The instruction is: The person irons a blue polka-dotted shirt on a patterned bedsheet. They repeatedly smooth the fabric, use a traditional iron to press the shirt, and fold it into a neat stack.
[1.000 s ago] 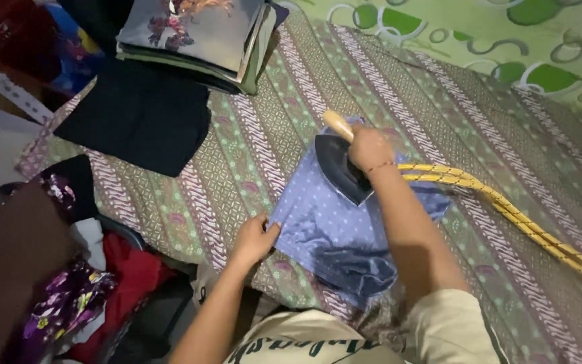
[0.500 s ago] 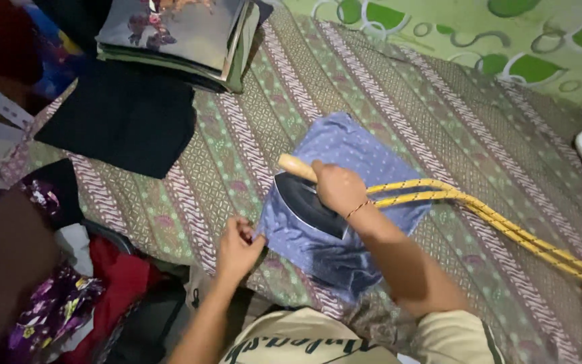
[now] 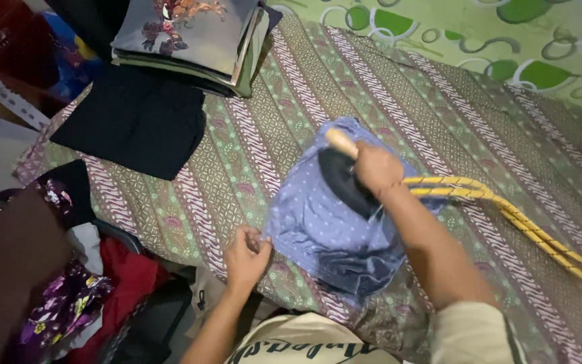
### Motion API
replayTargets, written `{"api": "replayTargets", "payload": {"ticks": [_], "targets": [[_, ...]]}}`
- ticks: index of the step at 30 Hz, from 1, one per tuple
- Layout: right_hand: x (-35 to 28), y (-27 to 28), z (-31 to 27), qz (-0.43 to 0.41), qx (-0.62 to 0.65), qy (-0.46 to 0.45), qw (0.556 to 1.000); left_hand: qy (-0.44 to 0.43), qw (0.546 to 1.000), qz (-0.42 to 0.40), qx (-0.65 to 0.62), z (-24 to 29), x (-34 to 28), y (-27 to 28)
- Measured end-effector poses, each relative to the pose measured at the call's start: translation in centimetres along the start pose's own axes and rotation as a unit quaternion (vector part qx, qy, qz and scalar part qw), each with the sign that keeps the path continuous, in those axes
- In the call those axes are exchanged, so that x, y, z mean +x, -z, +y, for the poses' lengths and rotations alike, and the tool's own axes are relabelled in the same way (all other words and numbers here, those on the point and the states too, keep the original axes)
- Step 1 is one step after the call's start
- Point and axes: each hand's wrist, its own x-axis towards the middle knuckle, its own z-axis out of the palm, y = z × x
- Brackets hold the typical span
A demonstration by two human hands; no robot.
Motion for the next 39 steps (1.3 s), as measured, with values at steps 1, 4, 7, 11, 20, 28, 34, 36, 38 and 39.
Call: {"api": "replayTargets", "payload": {"ticks": [1, 4, 7, 11, 20, 28, 34, 36, 38, 39], "targets": [[2.1, -1.1, 0.1, -0.001, 0.0, 0.0, 1.0, 0.001, 1.0, 0.0, 0.0, -0.6, -0.1, -0.4], [6.9, -3.4, 1.9, 0.113, -0.088, -0.24, 0.96, -0.009, 0.999, 0.031, -0.003, -1.7, -0.3, -1.4], [7.7, -3.8, 4.3, 0.044, 0.019, -0.084, 0.995, -0.052, 0.996, 0.061, 0.027, -1.6, 0.0, -1.1], [2.9, -2.3, 1.1, 0.005, -0.008, -0.057, 0.998, -0.042, 0.998, 0.053, -0.012, -1.5, 0.0, -0.8], [-11.7, 2.8, -3.2, -0.111, 0.03, 0.168, 0.979, -0.068, 0.995, 0.05, -0.048, -2.0, -0.1, -0.7], [-7.8, 0.2, -4.3, -0.07, 0.035, 0.138, 0.987, -0.073, 0.995, 0.059, -0.025, -1.9, -0.6, -0.9], [-8.5, 0.7, -5.6, -0.022, 0.036, 0.212, 0.976, -0.058, 0.996, 0.067, -0.007, -2.2, -0.7, -1.2], [-9.7, 1.5, -5.5, -0.063, 0.036, 0.22, 0.973, -0.057, 0.996, 0.067, -0.023, -2.3, -1.0, -1.3], [-9.1, 0.4, -5.0, -0.046, 0.019, 0.209, 0.977, -0.059, 0.996, 0.069, -0.017, -2.4, -1.0, -1.3], [-8.6, -0.1, -4.8, -0.027, 0.003, 0.198, 0.98, -0.062, 0.995, 0.071, -0.011, -2.5, -0.8, -1.2]]}}
